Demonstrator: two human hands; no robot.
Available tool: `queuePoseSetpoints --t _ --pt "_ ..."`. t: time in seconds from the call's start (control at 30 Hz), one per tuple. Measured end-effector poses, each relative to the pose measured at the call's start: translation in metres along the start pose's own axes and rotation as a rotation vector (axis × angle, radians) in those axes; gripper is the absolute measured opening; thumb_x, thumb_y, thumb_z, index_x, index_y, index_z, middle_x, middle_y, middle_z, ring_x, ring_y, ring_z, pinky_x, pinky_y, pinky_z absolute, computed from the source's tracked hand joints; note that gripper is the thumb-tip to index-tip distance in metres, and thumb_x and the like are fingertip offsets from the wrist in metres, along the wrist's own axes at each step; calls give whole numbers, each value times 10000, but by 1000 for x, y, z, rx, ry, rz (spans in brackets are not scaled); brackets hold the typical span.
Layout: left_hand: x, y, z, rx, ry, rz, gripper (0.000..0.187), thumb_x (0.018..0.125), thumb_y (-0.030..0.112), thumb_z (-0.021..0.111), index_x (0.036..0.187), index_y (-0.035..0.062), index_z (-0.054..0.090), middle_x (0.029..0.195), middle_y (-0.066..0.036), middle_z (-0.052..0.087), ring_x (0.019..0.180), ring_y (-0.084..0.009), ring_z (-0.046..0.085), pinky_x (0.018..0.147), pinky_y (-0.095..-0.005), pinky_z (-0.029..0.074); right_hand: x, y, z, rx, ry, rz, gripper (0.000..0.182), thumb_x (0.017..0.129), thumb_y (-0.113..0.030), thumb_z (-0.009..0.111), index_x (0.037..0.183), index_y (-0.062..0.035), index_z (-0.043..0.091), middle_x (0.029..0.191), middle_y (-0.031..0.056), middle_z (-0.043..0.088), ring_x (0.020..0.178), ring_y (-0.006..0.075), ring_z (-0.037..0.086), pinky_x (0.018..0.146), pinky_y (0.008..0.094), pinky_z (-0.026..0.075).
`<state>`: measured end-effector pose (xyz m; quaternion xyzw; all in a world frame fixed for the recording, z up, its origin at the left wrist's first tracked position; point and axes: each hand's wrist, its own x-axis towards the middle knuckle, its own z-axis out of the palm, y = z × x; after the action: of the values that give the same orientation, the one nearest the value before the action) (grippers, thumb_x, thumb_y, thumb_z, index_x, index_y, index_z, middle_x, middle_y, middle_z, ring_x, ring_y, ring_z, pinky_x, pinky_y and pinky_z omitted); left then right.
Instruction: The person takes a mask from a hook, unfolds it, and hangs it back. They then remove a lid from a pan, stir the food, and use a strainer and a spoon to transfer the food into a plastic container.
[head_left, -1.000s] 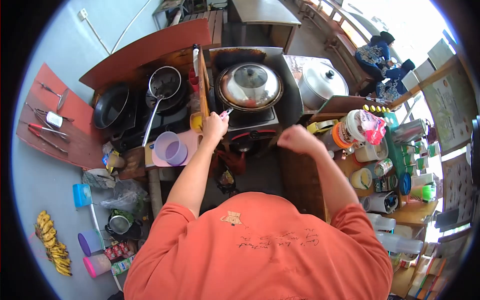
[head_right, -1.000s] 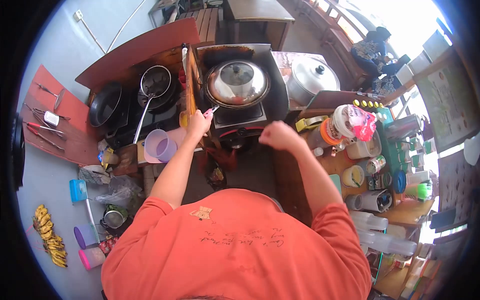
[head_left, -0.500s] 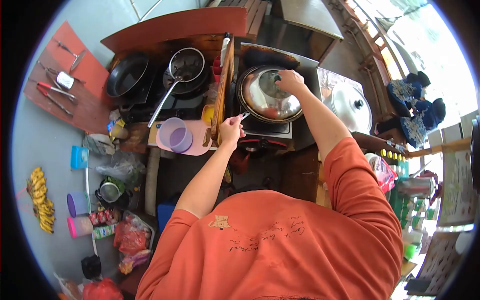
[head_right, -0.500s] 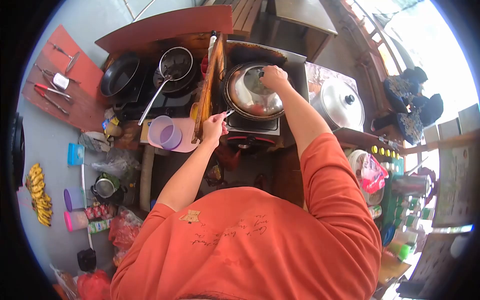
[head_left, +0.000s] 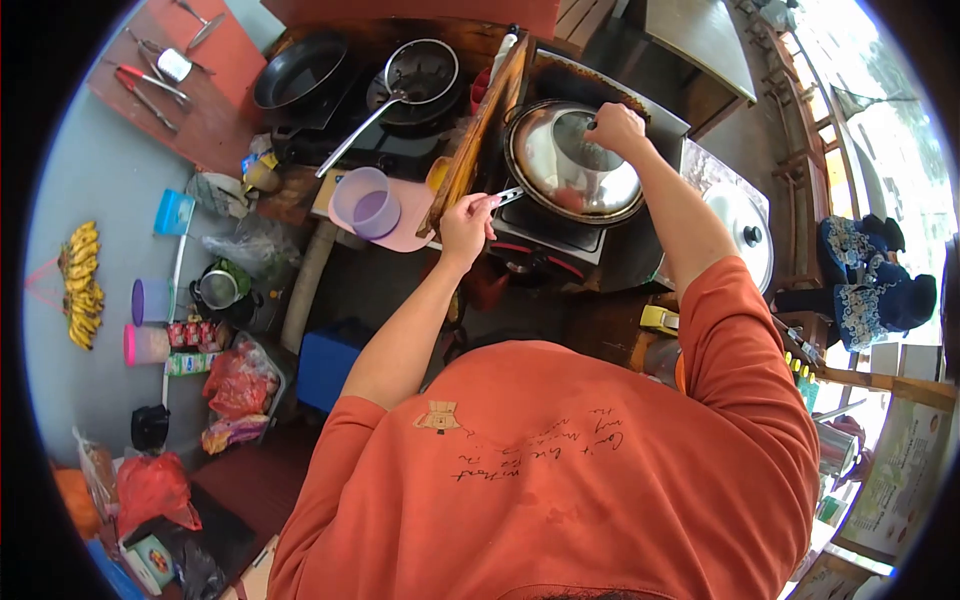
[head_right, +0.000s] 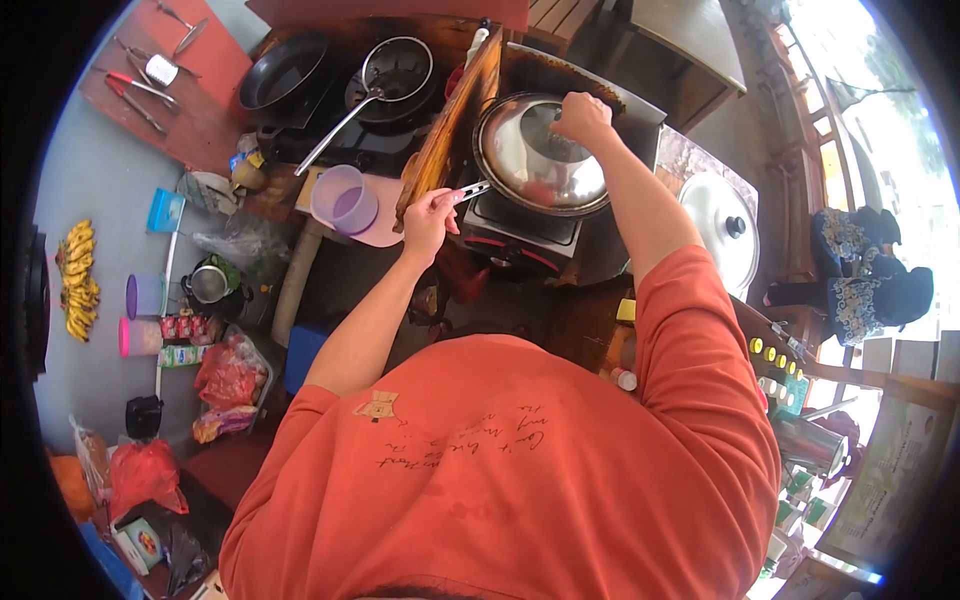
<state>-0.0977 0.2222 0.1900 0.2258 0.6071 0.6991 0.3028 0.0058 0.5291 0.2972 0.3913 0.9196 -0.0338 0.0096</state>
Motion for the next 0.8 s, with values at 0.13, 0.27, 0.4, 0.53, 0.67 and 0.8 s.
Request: queuePoseSetpoints --t 0.13,0.27,0.4,0.53,0.67,0.8 --pt "-11 13 -6 26 -22 28 198 916 104 648 1041 -49 649 717 -31 606 501 -67 528 465 -218 457 -4 -5 -11 8 6 -5 419 690 -356 766 968 -45 730 1012 185 707 975 343 681 849 434 539" --pt "-23 20 -12 58 -59 97 184 920 84 637 1047 -49 648 727 -23 616 534 -55 527 481 -213 452 -6 -6 -15 -3 5 -6 419 694 -362 762 967 -46 730 1006 178 710 967 342 683 846 437 540" --pt "-30 21 -19 157 -56 224 202 915 113 642 1050 -38 648 750 -37 661 529 -69 553 488 -224 462 -5 -5 -11 -27 13 -10 412 690 -361 758 966 -56 734 1005 170 713 959 336 686 834 435 544" --pt "-31 20 -22 356 -8 260 234 921 117 641 1085 -49 648 761 -35 660 578 -47 553 494 -213 485 -6 -3 -2 -22 18 12 395 669 -355 753 945 -74 742 996 150 718 956 317 688 835 422 546" --pt "-27 11 -12 242 118 183 270 888 181 680 1007 -61 658 721 -74 665 491 -125 598 454 -274 495 -6 -5 6 -22 3 17 396 673 -363 766 954 -83 744 993 147 718 963 314 686 848 410 542" --pt "-27 2 -4 -5 130 15 293 878 143 689 1044 -92 637 763 -97 668 533 -110 611 498 -255 539 -2 -6 13 -31 -14 36 395 681 -367 768 952 -80 743 995 146 718 972 314 684 850 411 541"
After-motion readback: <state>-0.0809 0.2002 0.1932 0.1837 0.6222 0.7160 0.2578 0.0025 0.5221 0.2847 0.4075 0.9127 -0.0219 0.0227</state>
